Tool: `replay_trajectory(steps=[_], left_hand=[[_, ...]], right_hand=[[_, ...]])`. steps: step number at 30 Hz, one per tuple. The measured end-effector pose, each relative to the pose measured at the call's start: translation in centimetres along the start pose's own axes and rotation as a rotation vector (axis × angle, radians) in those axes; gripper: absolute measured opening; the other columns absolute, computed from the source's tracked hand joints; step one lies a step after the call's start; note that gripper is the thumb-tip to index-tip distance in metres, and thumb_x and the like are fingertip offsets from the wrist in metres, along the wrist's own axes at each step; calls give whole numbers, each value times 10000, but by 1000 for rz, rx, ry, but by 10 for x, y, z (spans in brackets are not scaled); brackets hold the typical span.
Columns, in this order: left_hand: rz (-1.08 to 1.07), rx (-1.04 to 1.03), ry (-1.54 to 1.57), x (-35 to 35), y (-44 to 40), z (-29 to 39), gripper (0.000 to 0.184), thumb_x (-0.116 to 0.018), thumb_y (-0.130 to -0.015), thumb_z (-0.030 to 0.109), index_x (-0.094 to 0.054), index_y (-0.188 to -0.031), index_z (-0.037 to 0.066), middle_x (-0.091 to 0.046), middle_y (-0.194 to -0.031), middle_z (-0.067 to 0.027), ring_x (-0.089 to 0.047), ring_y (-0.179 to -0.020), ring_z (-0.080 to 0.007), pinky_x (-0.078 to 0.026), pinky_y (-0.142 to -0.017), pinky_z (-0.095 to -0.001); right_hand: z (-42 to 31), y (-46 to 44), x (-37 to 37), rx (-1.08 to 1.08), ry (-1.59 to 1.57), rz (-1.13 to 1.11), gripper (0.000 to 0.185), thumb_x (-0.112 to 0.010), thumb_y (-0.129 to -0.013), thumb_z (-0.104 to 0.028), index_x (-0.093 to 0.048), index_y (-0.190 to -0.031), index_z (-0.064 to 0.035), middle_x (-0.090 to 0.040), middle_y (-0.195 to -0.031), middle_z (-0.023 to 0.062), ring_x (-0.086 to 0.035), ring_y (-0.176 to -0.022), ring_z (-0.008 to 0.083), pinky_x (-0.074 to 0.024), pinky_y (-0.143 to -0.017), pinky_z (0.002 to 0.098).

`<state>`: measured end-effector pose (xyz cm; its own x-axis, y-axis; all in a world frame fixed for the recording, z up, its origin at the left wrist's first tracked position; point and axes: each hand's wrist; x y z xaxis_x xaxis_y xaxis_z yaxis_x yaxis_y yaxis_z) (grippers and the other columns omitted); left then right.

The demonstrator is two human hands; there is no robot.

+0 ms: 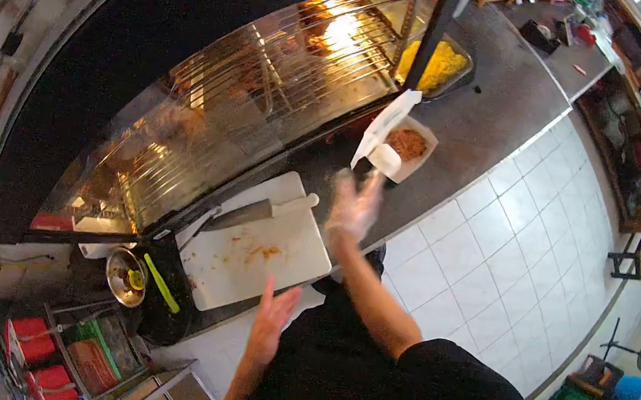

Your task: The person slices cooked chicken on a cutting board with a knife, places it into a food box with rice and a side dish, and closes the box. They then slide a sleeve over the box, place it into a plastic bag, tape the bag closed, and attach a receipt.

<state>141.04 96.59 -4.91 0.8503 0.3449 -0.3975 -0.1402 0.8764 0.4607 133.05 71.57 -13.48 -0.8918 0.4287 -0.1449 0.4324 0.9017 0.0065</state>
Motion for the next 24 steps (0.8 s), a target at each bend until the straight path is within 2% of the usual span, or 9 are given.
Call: replay_trajectory(steps=[2,5,10,12,14,15,16,18,24], left_hand=[[33,-192,-186,-26,-30,-5,765,-471,-1038,354,-48,-1575,11,-278,-1569,-235,-281,-1461,-314,-207,-1189,-390],[217,-279,-237,-12,-79,-24,778,-473,-1031,415,-75,-1580,34,-240,-1595,-191,-238,-1478,-295,-219,-1190,-399],[393,5,357,35,-144,-16,731,-485,-1019,420,-140,-1594,130,-250,-1601,-127,-329,-1416,-287,-298,-1147,-403],[662,-309,40,26,-156,-3,787,-506,-1003,452,-99,-1598,136,-212,-1613,-134,-314,-1426,-302,-287,-1146,-394],[845,-575,-147,66,-171,-3,833,-510,-998,455,-37,-1599,124,-129,-1642,-160,-258,-1465,-312,-238,-1172,-391],[989,-333,-15,74,-165,7,872,-526,-986,439,12,-1596,125,-122,-1638,-181,-234,-1472,-335,-213,-1179,-459],[954,-214,349,85,-162,20,881,-529,-983,430,38,-1595,147,-107,-1641,-185,-208,-1481,-340,-192,-1181,-481],[778,21,1069,102,-141,30,904,-533,-976,412,91,-1593,193,-77,-1645,-193,-156,-1500,-349,-149,-1185,-525],[926,-367,423,9,-142,21,868,-526,-960,425,34,-1589,211,-78,-1638,-212,-94,-1521,-342,-73,-1189,-561]], right_hand=[[-3,61,5,-110,262,-383,736,-584,-970,-337,-260,-1525,22,-286,-1576,245,-248,-1480,347,-163,-1212,401],[20,119,7,-9,740,-1014,612,-482,-1018,-353,-325,-1518,-37,-296,-1574,231,-288,-1461,324,-234,-1182,398],[11,111,27,-611,33,-1194,495,-470,-1020,-296,-442,-1467,-86,-393,-1515,205,-426,-1351,268,-346,-1097,384],[4,92,12,-902,-150,-1358,464,-476,-1017,-275,-482,-1444,-95,-431,-1489,198,-471,-1308,253,-378,-1067,381],[-83,34,7,-476,150,-1317,376,-570,-950,-144,-566,-1311,-38,-534,-1332,183,-539,-1202,231,-436,-991,366],[-119,-5,-1,-253,285,-1277,335,-617,-917,-78,-607,-1245,-10,-586,-1254,176,-572,-1148,220,-465,-953,359],[-119,-38,-17,466,37,-884,415,-705,-827,1,-584,-1224,7,-573,-1243,192,-565,-1178,271,-462,-971,377],[-155,-88,-52,491,69,-649,497,-758,-803,-27,-523,-1238,20,-516,-1316,216,-530,-1220,345,-437,-1016,393],[-153,-149,-113,207,-67,-1141,224,-735,-867,-75,-628,-1041,18,-688,-953,139,-671,-929,213,-514,-842,321]])
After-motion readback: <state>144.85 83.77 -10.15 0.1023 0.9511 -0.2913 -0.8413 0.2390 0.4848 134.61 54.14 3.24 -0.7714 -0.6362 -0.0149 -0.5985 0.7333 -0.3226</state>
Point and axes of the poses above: each hand's wrist, its own y-axis away from the middle knuckle, its own x-axis out of the back of the hand, z = x × y
